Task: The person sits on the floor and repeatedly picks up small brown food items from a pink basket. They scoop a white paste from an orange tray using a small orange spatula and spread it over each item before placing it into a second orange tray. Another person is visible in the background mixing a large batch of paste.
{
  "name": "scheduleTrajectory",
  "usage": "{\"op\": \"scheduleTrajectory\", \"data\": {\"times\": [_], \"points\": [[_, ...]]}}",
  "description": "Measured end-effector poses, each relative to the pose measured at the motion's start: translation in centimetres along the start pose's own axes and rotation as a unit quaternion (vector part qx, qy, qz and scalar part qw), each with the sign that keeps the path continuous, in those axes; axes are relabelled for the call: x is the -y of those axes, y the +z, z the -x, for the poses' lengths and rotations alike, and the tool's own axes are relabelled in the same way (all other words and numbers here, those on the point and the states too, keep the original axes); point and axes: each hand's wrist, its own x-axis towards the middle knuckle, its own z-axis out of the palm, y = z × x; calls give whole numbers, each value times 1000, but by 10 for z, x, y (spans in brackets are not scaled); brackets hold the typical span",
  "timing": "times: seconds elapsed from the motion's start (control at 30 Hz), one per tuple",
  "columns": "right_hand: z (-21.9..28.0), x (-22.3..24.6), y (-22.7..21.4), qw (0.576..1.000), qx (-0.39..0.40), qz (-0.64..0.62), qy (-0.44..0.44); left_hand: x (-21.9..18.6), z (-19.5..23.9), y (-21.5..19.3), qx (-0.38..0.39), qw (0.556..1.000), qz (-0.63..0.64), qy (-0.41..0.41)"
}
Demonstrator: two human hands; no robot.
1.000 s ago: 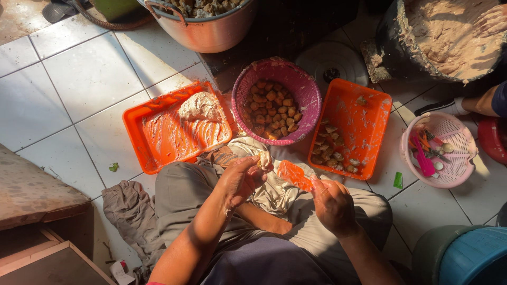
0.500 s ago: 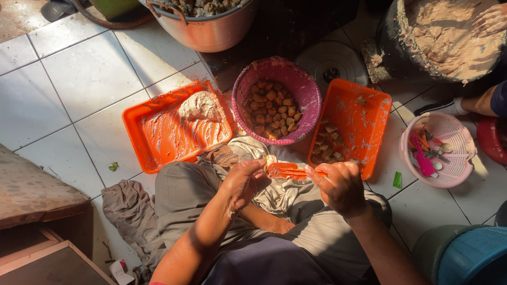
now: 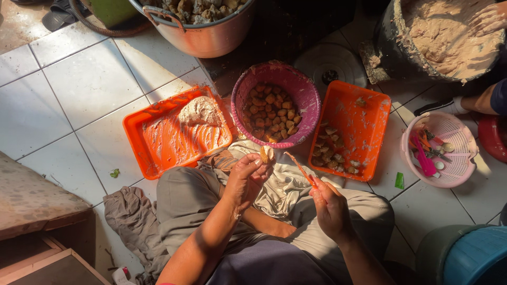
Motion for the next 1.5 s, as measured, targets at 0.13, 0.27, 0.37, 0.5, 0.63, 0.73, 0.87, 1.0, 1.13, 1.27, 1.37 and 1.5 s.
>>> {"op": "scheduleTrajectory", "data": {"times": [0.13, 0.27, 0.37, 0.5, 0.63, 0.73, 0.87, 1.0, 1.13, 1.27, 1.37, 1.5], "points": [[-7, 20, 5, 1000, 16, -12, 6, 5, -1, -1, 18, 999, -49, 4], [-11, 35, 4, 995, 13, 63, -83, 6, 0, -2, 32, 998, -40, 24], [-8, 39, 8, 975, -27, 154, -160, 4, 1, 0, 46, 998, -19, 39], [5, 36, 8, 953, -60, 198, -220, 4, 2, 4, 13, 999, -11, 42], [12, 37, 1, 995, -34, 65, -62, 2, -1, 7, 13, 998, -30, 60], [3, 37, -6, 996, -19, 82, -18, 7, -1, 8, 22, 996, -51, 66], [-6, 42, -4, 964, -62, 179, -185, 12, -2, 10, 20, 996, -54, 70], [10, 42, -2, 944, -85, 226, -225, 16, -3, 12, 22, 990, -86, 113], [21, 28, -5, 974, -101, 131, -157, 25, -4, 13, 10, 978, -167, 123], [18, 11, -8, 973, -102, 135, -157, 41, -6, 23, 13, 977, -183, 108], [25, -3, -8, 967, -102, 138, -189, 49, -4, 30, 28, 982, -163, 86], [52, -35, -13, 987, -137, -29, -81, 48, -10, 29, 22, 970, -222, 92]]}}
